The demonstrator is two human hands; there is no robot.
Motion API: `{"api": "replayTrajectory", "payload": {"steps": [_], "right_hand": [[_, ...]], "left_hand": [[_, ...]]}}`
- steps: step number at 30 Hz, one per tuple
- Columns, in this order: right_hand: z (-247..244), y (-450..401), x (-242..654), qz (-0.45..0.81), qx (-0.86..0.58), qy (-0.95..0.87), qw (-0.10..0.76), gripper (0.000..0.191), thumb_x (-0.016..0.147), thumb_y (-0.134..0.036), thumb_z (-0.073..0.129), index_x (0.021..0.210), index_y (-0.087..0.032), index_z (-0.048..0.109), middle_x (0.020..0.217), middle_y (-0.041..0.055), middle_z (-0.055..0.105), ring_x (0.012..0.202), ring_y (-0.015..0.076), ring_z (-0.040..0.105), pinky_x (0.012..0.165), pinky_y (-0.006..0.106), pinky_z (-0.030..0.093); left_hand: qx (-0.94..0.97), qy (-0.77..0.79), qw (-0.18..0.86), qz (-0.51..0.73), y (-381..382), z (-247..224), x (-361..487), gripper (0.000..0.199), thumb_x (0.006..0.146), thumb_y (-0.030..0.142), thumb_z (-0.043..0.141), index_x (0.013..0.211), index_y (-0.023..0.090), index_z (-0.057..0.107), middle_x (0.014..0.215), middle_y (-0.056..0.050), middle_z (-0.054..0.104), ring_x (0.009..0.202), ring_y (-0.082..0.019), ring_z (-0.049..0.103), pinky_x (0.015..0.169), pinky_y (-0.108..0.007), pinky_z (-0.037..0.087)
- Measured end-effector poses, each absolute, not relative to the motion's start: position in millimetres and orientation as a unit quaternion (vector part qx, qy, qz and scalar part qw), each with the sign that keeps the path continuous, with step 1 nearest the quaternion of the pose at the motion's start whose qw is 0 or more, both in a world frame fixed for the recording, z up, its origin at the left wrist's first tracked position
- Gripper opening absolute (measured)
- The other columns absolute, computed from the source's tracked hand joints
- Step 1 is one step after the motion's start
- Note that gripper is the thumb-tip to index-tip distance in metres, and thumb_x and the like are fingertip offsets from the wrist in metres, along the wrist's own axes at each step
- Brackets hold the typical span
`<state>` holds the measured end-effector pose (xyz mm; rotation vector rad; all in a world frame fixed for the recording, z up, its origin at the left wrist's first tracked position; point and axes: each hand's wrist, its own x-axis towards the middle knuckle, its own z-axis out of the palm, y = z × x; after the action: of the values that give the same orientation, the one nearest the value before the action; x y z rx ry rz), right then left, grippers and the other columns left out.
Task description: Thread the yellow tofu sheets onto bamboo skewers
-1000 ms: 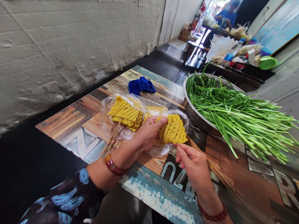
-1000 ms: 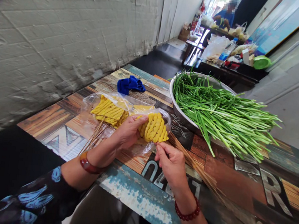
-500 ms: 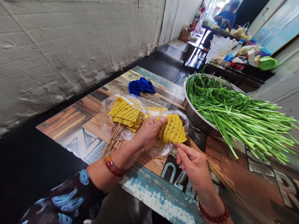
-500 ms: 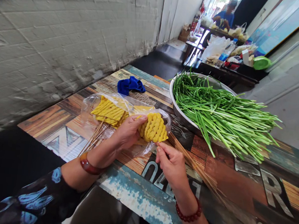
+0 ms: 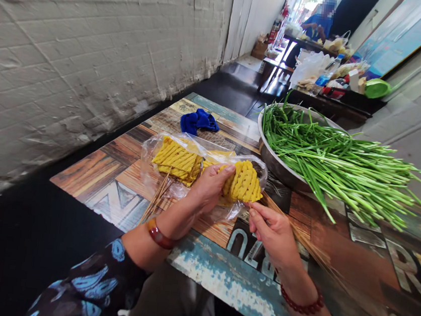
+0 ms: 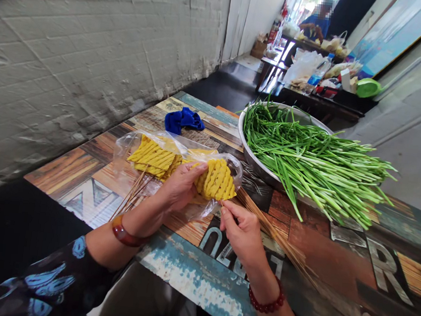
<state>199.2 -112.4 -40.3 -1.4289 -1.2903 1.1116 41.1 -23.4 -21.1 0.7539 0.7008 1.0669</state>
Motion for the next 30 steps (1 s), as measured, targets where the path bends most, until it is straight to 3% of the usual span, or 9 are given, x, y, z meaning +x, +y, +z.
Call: {"api": "replayTrajectory", "payload": {"steps": [8, 23, 30], "right_hand": [[-41.0, -112.3, 197.3, 0.483, -0.576, -0.481, 0.452, 0.039, 0.088, -0.048, 0.064, 0.102, -0.014, 0.076, 0.055, -0.0029, 0.057, 0.042, 0.0074, 0.044, 0.042, 0.021, 0.031], [-34.8, -111.2, 190.3, 0.485, -0.578, -0.463, 0.465, 0.042, 0.081, -0.059, 0.07, 0.074, -0.017, 0.066, 0.055, -0.0015, 0.061, 0.041, 0.0073, 0.046, 0.041, 0.021, 0.034], [-37.1, -110.5, 191.9, 0.499, -0.58, -0.441, 0.469, 0.039, 0.079, -0.054, 0.074, 0.073, -0.016, 0.067, 0.056, -0.0016, 0.062, 0.041, 0.0067, 0.046, 0.042, 0.02, 0.033]], "left_hand": [[0.354, 0.319, 0.738, 0.477, -23.6, -23.2, 41.5, 0.043, 0.067, 0.05, 0.08, 0.087, 0.013, 0.075, 0.083, -0.01, 0.076, 0.079, -0.023, 0.072, 0.071, -0.03, 0.055], [0.347, 0.311, 0.757, 0.458, -25.6, -21.4, 42.6, 0.047, 0.065, 0.052, 0.082, 0.086, 0.011, 0.074, 0.082, -0.01, 0.076, 0.079, -0.023, 0.072, 0.072, -0.032, 0.056], [0.338, 0.317, 0.76, 0.455, -28.5, -18.5, 41.3, 0.04, 0.06, 0.04, 0.089, 0.087, 0.013, 0.075, 0.082, -0.006, 0.076, 0.069, -0.016, 0.069, 0.071, -0.029, 0.055]]}}
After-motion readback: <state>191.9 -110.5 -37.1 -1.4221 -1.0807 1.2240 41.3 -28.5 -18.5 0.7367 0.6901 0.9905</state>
